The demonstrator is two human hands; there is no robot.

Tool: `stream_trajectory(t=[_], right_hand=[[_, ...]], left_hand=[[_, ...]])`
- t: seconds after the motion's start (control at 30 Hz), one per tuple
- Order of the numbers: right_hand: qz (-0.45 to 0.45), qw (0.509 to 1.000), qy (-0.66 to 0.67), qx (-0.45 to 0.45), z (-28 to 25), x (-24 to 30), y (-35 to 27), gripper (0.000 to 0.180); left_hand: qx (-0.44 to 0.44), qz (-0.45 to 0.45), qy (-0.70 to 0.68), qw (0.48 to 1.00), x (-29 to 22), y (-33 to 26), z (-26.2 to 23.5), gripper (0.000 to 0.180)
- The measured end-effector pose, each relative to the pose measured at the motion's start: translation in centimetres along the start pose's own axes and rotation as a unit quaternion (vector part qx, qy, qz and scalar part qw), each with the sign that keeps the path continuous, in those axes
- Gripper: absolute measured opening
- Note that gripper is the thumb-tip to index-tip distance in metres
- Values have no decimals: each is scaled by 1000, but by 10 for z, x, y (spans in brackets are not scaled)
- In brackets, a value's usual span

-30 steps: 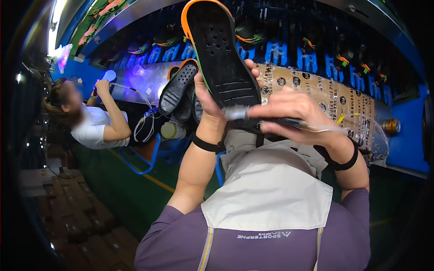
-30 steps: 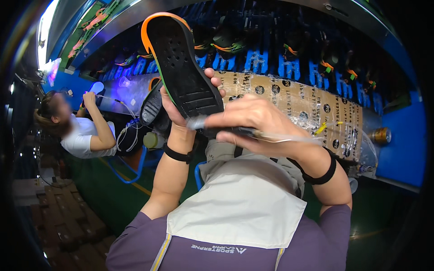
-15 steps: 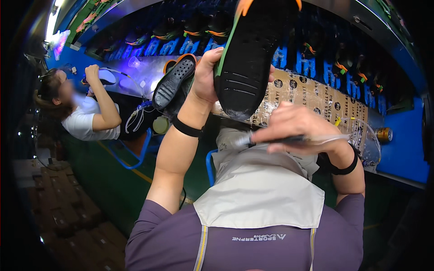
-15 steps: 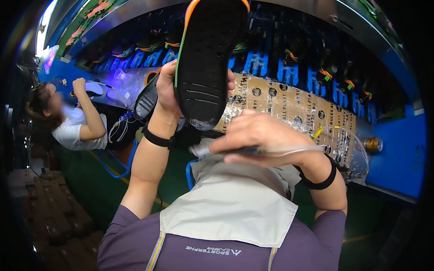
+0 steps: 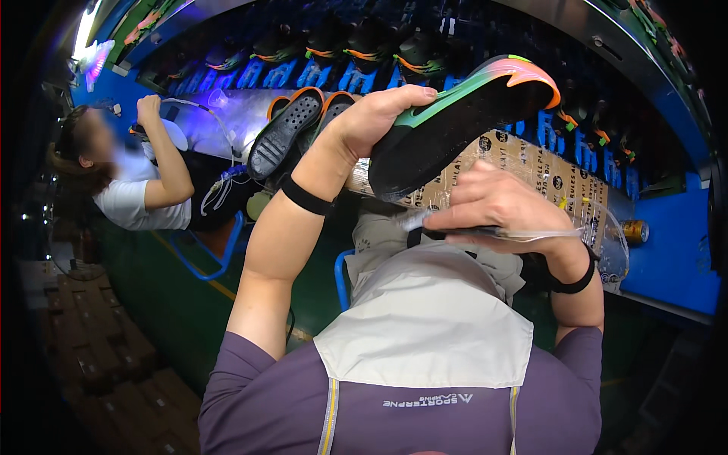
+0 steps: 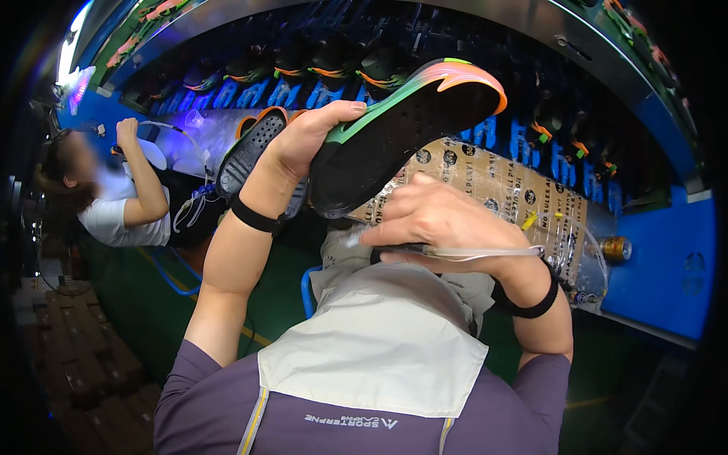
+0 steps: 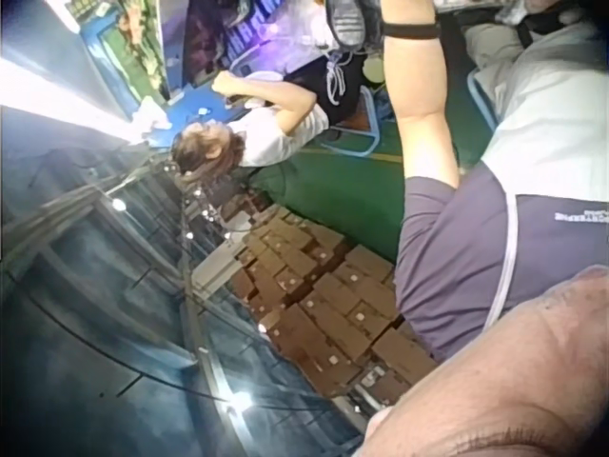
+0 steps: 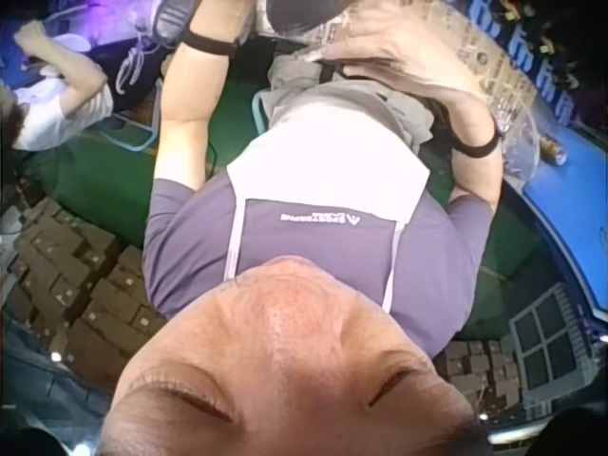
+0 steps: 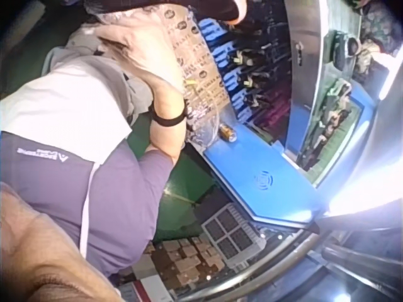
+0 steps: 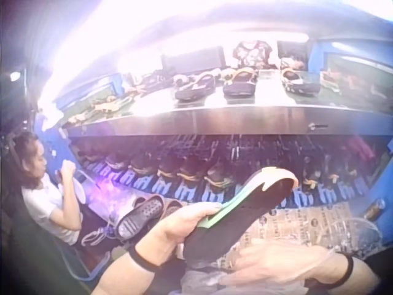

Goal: Apply adhesive to shoe soles and place them on a conveyor belt.

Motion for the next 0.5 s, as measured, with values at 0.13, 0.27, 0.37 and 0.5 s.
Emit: stream_trajectory(t=[0.13,0.27,0.37,0.5], right_hand=[[38,990,-102,-87,2,-3,-1,38],[10,999,-41,-13,-1,-2,-3,37],[35,995,-44,-77,-5,-2,-6,38],[35,998,-23,-37,0,-8,-13,36]], left_hand=[[19,-1,0,1000,-7,-1,6,36],[-3,-35,26,999,-4,3,-3,34],[-13,-22,2,1000,0,2,-6,35],[-43,-23,-37,998,18,-1,-10,40]])
Point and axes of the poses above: each hand's wrist, its own y-axis towards the middle knuckle, its own z-axis out of the palm, x = y × z, the point moved 1 cm from there along y, towards the middle knuckle, and after that the axes turned 2 degrees about -z, right-handed, at the moved point
